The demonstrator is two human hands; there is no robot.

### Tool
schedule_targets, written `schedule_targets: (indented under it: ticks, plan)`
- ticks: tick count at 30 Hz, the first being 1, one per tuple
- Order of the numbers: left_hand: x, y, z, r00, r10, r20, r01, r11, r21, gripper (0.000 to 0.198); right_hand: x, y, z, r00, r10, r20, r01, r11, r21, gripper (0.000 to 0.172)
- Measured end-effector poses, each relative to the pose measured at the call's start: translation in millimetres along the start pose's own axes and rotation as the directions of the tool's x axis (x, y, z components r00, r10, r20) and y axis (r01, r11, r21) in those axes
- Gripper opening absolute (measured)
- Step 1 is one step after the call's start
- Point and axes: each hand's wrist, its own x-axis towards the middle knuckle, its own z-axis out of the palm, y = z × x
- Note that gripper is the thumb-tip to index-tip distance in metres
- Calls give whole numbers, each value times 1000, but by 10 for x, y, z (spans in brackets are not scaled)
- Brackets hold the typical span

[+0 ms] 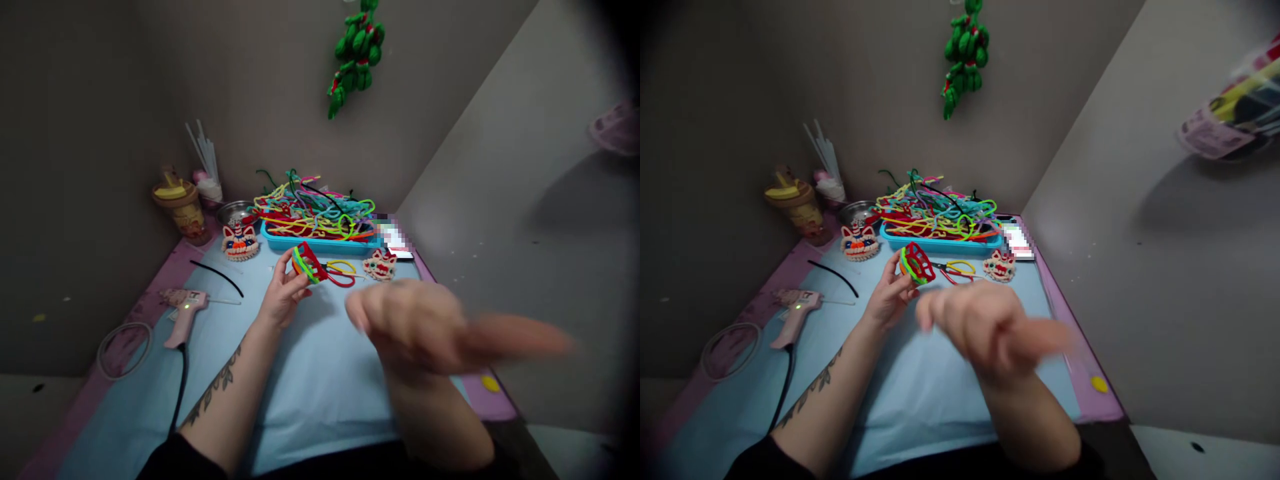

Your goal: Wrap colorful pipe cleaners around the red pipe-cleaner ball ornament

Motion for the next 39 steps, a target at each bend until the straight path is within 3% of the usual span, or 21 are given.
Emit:
schedule_targets:
  ticks: [3, 4, 7, 12, 18, 21, 23, 27, 31, 36, 39]
  plan:
    - [28, -24, -4, 994, 100, -37, -94, 986, 140, 72, 197, 330, 108, 976, 94, -196, -139, 963, -231, 25]
    - [38, -37, -9, 991, 130, -38, -120, 975, 186, 71, 214, 454, 126, 966, 120, -228, -188, 934, -305, 23]
    - [66, -85, -37, 985, 175, -6, -167, 947, 275, 70, 141, 800, 113, 961, 223, -164, -269, 896, -355, 24]
    - [116, -129, -74, 992, 128, 1, -121, 932, 343, 81, -23, 1120, 23, 930, 367, -23, -365, 911, -190, 18]
    - [111, -96, -47, 995, 48, -84, -27, 971, 236, 83, -43, 1214, 43, 914, 391, -106, -390, 920, 22, 15]
    - [89, -132, -44, 993, -41, -114, 63, 979, 196, 68, -89, 1231, 65, 930, 328, -167, -345, 934, -87, 11]
    - [96, -182, -62, 995, -70, -72, 84, 973, 214, 66, -126, 1233, 71, 948, 274, -164, -306, 925, -223, 7]
    - [151, -253, -144, 990, 33, 134, -85, 910, 406, 98, -170, 1205, 73, 972, 221, -79, -235, 924, -301, 3]
    - [168, -218, -205, 961, 86, 264, -225, 796, 562, 109, -165, 1144, 70, 970, 243, 4, -234, 938, -254, 5]
    - [127, -172, -188, 973, 82, 214, -206, 724, 659, 105, -131, 1086, 49, 953, 296, 64, -285, 947, -147, 10]
    - [111, -183, -177, 973, 102, 208, -219, 697, 682, 100, -126, 1124, 42, 921, 387, 46, -389, 921, 21, 19]
